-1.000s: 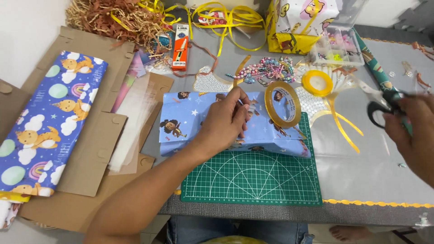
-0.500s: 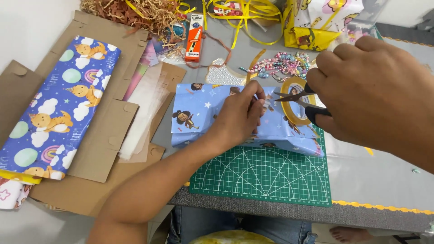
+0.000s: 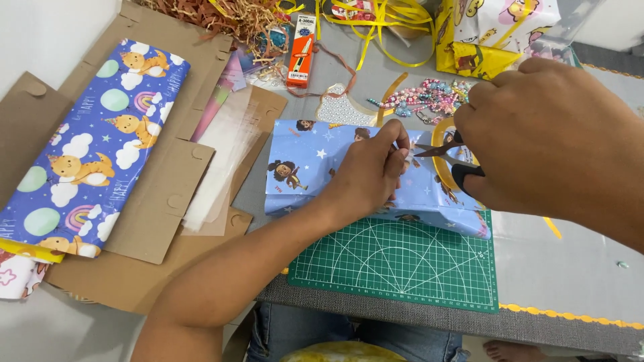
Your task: Wrapping a small cardboard box with decorative paper using tape and scissors.
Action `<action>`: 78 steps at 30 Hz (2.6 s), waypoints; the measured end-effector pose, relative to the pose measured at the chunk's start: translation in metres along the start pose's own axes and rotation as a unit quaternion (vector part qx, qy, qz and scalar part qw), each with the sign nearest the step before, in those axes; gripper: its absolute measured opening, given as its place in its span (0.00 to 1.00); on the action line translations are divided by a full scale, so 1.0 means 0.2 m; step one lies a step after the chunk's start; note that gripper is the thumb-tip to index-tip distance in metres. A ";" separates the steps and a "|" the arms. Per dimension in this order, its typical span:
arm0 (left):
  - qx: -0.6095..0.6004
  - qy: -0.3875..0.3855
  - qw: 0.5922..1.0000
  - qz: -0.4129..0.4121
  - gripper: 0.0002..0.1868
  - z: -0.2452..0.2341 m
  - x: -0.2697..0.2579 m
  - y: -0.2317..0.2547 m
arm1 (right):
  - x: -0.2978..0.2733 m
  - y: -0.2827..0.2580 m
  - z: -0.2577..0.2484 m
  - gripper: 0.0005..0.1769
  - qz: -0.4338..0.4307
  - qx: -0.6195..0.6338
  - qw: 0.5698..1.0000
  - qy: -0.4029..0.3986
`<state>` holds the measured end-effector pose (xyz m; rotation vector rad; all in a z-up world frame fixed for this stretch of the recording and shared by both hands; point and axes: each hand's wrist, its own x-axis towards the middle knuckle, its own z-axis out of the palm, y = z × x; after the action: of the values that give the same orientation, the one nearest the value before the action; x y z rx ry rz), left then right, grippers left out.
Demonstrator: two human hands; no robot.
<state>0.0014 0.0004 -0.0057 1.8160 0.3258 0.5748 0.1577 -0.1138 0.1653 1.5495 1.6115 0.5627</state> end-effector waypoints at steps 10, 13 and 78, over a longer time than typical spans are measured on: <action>0.006 0.005 1.000 0.005 0.04 0.01 0.00 -0.02 | 0.03 -0.03 -0.03 0.22 -0.009 0.002 0.999 -0.034; 0.008 0.004 1.000 0.004 0.04 0.00 0.00 -0.01 | 0.04 -0.03 -0.03 0.23 -0.008 -0.004 0.999 -0.037; 0.022 -0.003 0.994 -0.109 0.04 -0.03 0.00 0.09 | -0.39 -0.15 1.14 0.54 0.316 0.512 0.751 -0.273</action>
<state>-0.0020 -0.0007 0.0131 1.7957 0.5298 0.4115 0.3140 -0.2422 0.0296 2.7639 0.8550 -0.5898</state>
